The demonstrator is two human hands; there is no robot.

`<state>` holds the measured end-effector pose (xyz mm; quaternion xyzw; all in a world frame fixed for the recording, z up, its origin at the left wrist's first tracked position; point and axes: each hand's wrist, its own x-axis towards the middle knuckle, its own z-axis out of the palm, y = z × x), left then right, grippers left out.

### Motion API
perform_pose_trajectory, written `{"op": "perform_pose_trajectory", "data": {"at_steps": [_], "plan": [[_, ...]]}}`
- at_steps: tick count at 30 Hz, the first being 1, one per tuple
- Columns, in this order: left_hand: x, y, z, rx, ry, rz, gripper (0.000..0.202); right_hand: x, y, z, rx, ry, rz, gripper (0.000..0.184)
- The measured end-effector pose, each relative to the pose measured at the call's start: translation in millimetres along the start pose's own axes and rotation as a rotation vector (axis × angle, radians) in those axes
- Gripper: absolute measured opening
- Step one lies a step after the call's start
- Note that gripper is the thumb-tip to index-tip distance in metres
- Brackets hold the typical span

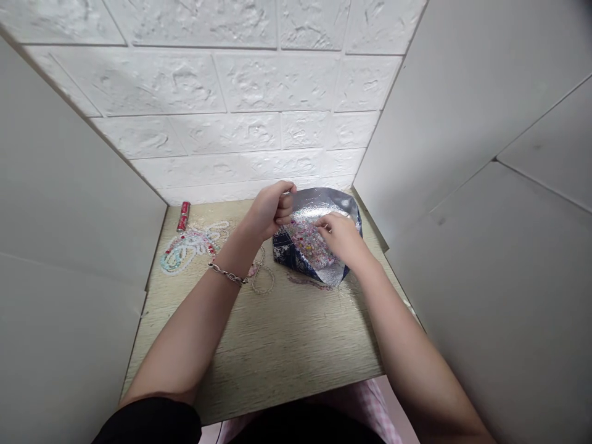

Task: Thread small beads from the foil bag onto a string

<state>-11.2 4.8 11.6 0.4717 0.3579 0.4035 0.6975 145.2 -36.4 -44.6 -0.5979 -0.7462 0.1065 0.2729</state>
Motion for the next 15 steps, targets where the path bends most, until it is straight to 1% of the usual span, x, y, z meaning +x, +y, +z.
{"op": "perform_pose_trajectory", "data": {"at_steps": [2, 6, 11, 15], "plan": [[0.1, 0.1, 0.1, -0.007, 0.004, 0.016, 0.010, 3.1, -1.3, 6.6, -0.028, -0.075, -0.013, 0.018], [0.7, -2.3, 1.3, 0.015, -0.022, 0.020, 0.009, 6.2, -8.0, 15.1, -0.098, -0.183, -0.030, 0.018], [-0.3, -2.7, 2.8, 0.057, -0.047, 0.005, 0.009, 3.1, -16.8, 18.4, -0.211, -0.231, 0.000, 0.022], [-0.8, -2.4, 5.0, 0.082, -0.062, -0.022, 0.011, 1.2, -21.0, 20.1, -0.283, -0.247, -0.005, 0.025]]}}
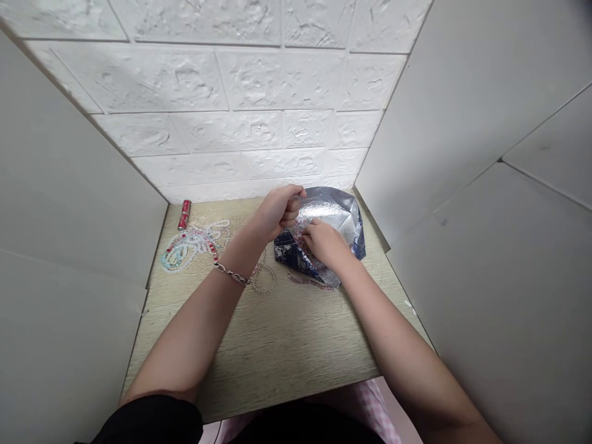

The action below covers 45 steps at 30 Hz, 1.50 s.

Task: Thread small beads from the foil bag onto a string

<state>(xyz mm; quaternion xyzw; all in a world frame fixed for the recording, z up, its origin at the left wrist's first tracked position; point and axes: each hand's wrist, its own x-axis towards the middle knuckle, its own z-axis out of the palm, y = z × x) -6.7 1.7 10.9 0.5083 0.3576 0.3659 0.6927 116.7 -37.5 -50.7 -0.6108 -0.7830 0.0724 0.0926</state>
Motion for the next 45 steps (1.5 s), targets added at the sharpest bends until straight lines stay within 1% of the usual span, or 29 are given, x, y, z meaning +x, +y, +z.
{"op": "perform_pose_trajectory", "data": {"at_steps": [7, 11, 16, 19, 24, 28, 31, 34, 37, 38, 40, 42, 45], "plan": [[-0.8, -3.7, 2.2, 0.067, -0.045, 0.001, 0.013, -0.7, -4.1, 3.3, -0.071, 0.059, -0.011, 0.025], [-2.8, -3.3, 3.3, 0.091, -0.046, -0.004, 0.014, -0.4, -4.5, 4.7, -0.092, 0.080, -0.035, 0.025], [-3.7, -2.2, 5.2, 0.111, -0.042, -0.027, 0.011, 0.9, -4.0, 5.0, -0.119, 0.047, -0.061, 0.025], [-2.6, -3.1, 4.2, 0.125, -0.042, -0.031, 0.010, -0.3, -1.7, 3.2, -0.137, 0.027, -0.048, 0.026], [-0.4, -4.7, -0.4, 0.114, -0.079, -0.020, 0.010, -6.1, 6.4, -3.9, -0.136, -0.032, 0.036, 0.024], [-0.2, -4.1, -3.6, 0.119, -0.122, -0.050, 0.012, -10.1, 11.9, -8.8, -0.141, -0.115, 0.202, 0.020], [0.7, -4.4, -5.2, 0.121, -0.099, -0.070, 0.013, -10.5, 14.0, -10.4, -0.116, -0.133, 0.289, 0.022], [2.2, -5.9, -6.1, 0.118, -0.076, -0.077, 0.012, -8.3, 13.9, -11.1, -0.061, -0.107, 0.350, 0.032], [2.8, -7.1, -6.2, 0.127, -0.080, -0.070, 0.012, -4.9, 12.4, -10.2, -0.028, -0.019, 0.365, 0.042], [2.6, -7.2, -5.9, 0.132, -0.083, -0.063, 0.012, -3.8, 11.9, -9.2, -0.031, 0.018, 0.356, 0.041], [2.0, -6.8, -5.0, 0.144, -0.083, -0.054, 0.012, -2.0, 11.6, -6.2, -0.048, 0.070, 0.325, 0.033], [1.4, -6.1, -3.6, 0.151, -0.083, -0.058, 0.012, -0.6, 12.2, -2.8, -0.053, 0.076, 0.297, 0.025], [1.1, -5.6, -1.6, 0.149, -0.094, -0.073, 0.011, 1.3, 14.4, 1.1, -0.017, 0.066, 0.280, 0.027]]}}
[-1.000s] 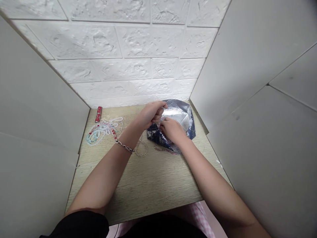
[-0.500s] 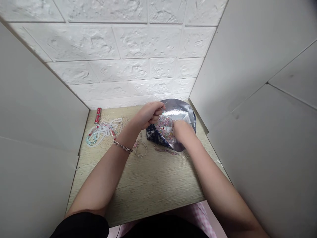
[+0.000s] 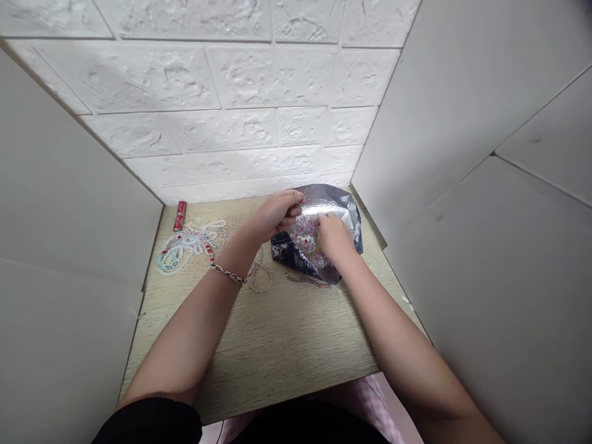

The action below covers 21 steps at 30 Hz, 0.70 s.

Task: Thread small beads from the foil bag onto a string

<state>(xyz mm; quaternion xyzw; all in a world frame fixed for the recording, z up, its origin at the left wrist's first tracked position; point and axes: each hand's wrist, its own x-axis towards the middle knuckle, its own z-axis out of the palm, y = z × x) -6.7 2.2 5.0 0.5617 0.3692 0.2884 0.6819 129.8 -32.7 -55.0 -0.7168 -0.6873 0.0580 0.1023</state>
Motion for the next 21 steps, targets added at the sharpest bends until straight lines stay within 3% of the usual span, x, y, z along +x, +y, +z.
{"op": "perform_pose_trajectory", "data": {"at_steps": [8, 15, 21], "plan": [[-0.1, -1.3, 0.5, -0.002, -0.010, 0.000, 0.011, 3.0, -0.1, 2.1, 0.033, -0.014, -0.079, 0.025], [-1.4, 0.3, 2.2, -0.001, -0.008, -0.003, 0.011, -0.2, 3.4, -0.7, -0.023, -0.061, -0.033, 0.028], [-2.1, 1.0, 4.0, 0.022, -0.018, -0.016, 0.011, 6.1, 7.8, 6.0, 0.059, -0.037, -0.058, 0.032]]}}
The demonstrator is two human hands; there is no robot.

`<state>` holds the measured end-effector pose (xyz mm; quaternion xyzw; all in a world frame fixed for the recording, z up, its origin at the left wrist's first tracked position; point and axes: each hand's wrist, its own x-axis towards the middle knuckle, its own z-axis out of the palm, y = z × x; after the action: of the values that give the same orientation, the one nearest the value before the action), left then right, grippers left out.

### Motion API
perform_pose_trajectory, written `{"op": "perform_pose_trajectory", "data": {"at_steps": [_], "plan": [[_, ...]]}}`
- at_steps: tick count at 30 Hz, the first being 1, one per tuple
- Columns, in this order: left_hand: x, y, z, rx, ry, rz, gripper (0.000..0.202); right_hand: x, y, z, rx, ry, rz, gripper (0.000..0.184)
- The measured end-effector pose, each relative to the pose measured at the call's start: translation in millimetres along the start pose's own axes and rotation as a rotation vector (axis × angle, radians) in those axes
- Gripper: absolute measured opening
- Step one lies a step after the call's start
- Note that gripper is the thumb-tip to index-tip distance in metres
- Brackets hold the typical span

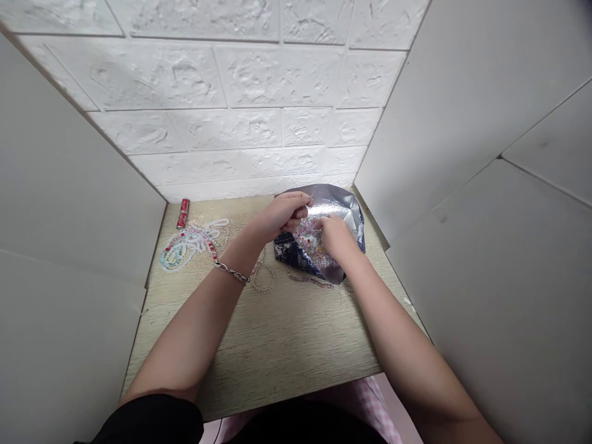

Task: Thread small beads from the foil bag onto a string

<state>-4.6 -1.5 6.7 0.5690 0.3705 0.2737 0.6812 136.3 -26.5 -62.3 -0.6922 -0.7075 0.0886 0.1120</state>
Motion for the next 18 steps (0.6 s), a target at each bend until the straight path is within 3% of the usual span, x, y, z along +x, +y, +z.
{"op": "perform_pose_trajectory", "data": {"at_steps": [11, 18], "plan": [[-1.0, 0.4, 0.2, 0.006, 0.005, -0.009, 0.012, 1.7, -1.8, 3.5, 0.107, 0.002, -0.132, 0.030], [-1.7, 1.7, 1.4, 0.013, 0.005, -0.014, 0.010, 5.0, -0.7, 7.5, 0.128, 0.036, -0.127, 0.026]]}}
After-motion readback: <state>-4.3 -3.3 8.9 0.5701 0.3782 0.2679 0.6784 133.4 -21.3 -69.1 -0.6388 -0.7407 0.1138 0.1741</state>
